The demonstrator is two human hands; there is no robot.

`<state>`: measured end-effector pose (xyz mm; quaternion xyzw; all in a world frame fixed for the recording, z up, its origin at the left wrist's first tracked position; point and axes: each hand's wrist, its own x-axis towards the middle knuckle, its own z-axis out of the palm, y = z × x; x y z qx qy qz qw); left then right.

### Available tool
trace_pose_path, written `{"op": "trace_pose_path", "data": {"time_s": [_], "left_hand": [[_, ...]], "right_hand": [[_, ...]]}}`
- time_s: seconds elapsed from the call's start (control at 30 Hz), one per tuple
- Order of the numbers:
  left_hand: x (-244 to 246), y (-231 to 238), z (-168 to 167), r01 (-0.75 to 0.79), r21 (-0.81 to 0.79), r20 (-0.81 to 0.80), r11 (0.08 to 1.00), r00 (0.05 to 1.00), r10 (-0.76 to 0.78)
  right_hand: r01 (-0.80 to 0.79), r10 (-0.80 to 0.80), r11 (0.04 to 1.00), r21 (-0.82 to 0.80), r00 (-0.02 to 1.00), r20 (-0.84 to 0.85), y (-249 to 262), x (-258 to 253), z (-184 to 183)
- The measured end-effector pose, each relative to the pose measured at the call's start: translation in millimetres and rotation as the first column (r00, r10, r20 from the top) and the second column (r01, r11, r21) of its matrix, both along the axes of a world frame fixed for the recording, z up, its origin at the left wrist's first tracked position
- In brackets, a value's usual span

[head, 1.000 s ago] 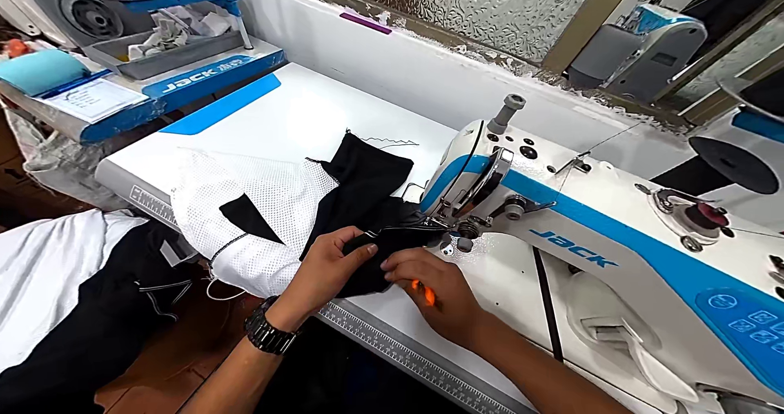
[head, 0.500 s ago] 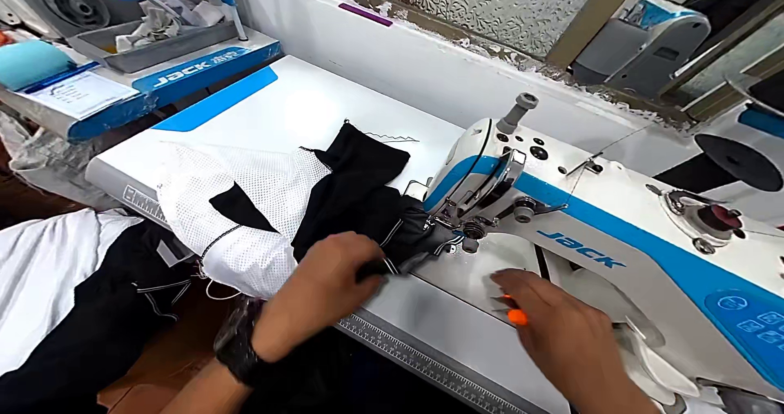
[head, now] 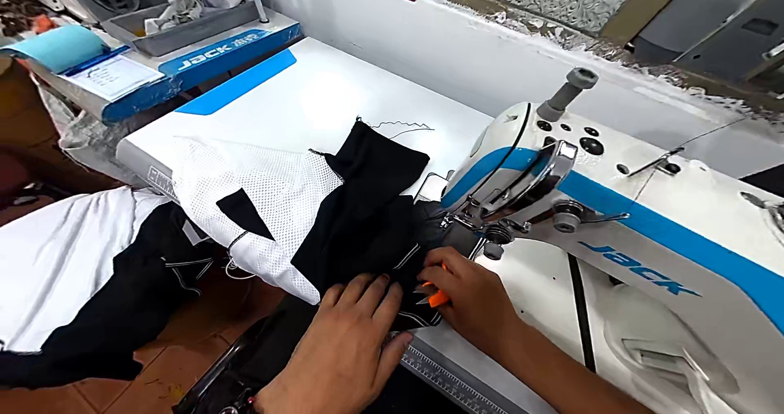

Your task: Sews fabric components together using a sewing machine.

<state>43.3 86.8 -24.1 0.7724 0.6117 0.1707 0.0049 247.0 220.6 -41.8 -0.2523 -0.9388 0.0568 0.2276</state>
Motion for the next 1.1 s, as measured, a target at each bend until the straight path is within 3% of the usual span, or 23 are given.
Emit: {"op": "trace_pose_path", "data": {"time_s": [0.17, 0.8, 0.93, 1.1], "left_hand": [[7.6, 7.4, -7.4, -0.069, 0.035, 0.013, 0.997, 0.998, 0.069], [-3.4, -4.4, -20.1, 0.024, -0.049, 0.225, 0.998, 0.974, -0.012], [-12.9, -2.8, -23.8, 0.048, -0.036, 0.261, 0.998, 0.965, -0.037], [-15.6, -2.7, -27.9, 0.045, 0.019, 0.246, 0.999, 0.968, -0.048]], "right_hand": [[-0.042, 0.042, 0.998, -0.041, 0.999, 0.012, 4.7, -1.8, 2.7], [-0.206, 0.206, 0.978, 0.017, 0.978, 0.011, 10.5, -6.6, 3.6], [-0.167, 0.167, 0.983, 0.071, 0.986, -0.001, 5.5, -6.4, 3.9], [-0.060, 0.059, 0.998, -0.004, 0.993, -0.098, 8.4, 12.7, 2.1]]}}
